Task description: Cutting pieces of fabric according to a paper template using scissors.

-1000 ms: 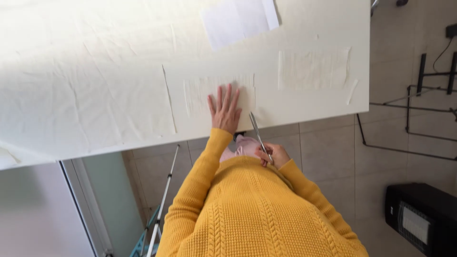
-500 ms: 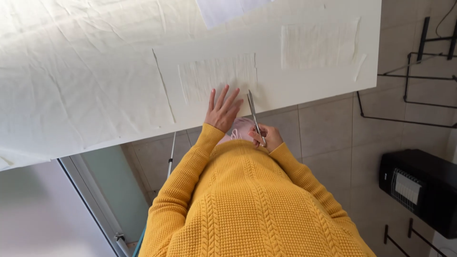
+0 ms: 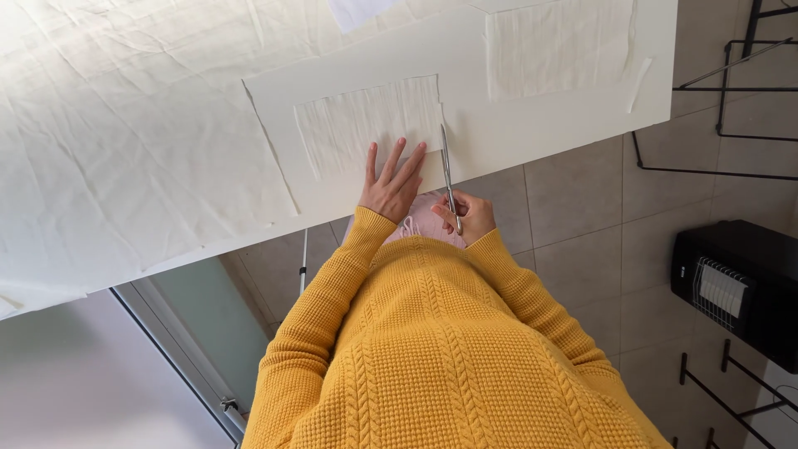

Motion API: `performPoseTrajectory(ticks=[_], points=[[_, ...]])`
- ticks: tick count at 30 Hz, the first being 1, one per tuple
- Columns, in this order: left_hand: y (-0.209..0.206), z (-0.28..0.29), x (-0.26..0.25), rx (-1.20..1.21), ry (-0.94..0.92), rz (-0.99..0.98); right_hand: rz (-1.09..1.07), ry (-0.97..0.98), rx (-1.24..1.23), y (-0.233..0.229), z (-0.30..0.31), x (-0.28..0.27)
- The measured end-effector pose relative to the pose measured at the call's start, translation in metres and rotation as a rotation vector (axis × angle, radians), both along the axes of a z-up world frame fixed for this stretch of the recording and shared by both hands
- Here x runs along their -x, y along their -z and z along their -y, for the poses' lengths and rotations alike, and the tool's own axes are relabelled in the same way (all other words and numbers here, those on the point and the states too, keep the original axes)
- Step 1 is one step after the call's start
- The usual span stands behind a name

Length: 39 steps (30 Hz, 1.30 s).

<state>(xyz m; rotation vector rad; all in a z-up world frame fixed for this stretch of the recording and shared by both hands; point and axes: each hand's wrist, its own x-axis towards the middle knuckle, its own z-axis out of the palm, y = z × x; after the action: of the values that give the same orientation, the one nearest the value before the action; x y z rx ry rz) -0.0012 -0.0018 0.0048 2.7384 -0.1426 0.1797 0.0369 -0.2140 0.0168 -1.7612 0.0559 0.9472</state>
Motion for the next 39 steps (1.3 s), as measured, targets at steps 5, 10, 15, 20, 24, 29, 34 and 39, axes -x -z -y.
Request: performPoseTrajectory(ticks=[5,10,15,20,24,29,34,39], points=[[0.004,-0.001,0.0,0.018,0.015,0.006,-0.002,0.03,0.024,-0.009,-0.007,-0.006],[0.001,-0.001,-0.001,0.017,0.017,-0.007,0.059,0.021,0.056,-0.009,-0.01,-0.006],[-0.001,0.0,0.0,-0.005,0.013,-0.011,0.077,0.003,0.129,-0.022,-0.014,-0.009],[-0.001,0.0,-0.002,-0.015,0.016,-0.018,0.079,-0.016,0.152,-0.028,-0.015,-0.011],[-0.001,-0.001,-0.002,-0.021,0.018,-0.022,0.041,0.0,0.123,-0.025,-0.014,-0.01],[0.0,-0.001,-0.001,-0.016,0.017,-0.026,0.08,-0.031,0.166,-0.027,-0.014,-0.01],[0.001,-0.001,-0.001,-0.018,0.002,0.0,0.02,0.005,0.105,-0.023,-0.011,-0.011],[-0.002,-0.001,0.001,-0.016,0.011,0.011,0.053,-0.026,0.09,-0.018,-0.016,-0.021]])
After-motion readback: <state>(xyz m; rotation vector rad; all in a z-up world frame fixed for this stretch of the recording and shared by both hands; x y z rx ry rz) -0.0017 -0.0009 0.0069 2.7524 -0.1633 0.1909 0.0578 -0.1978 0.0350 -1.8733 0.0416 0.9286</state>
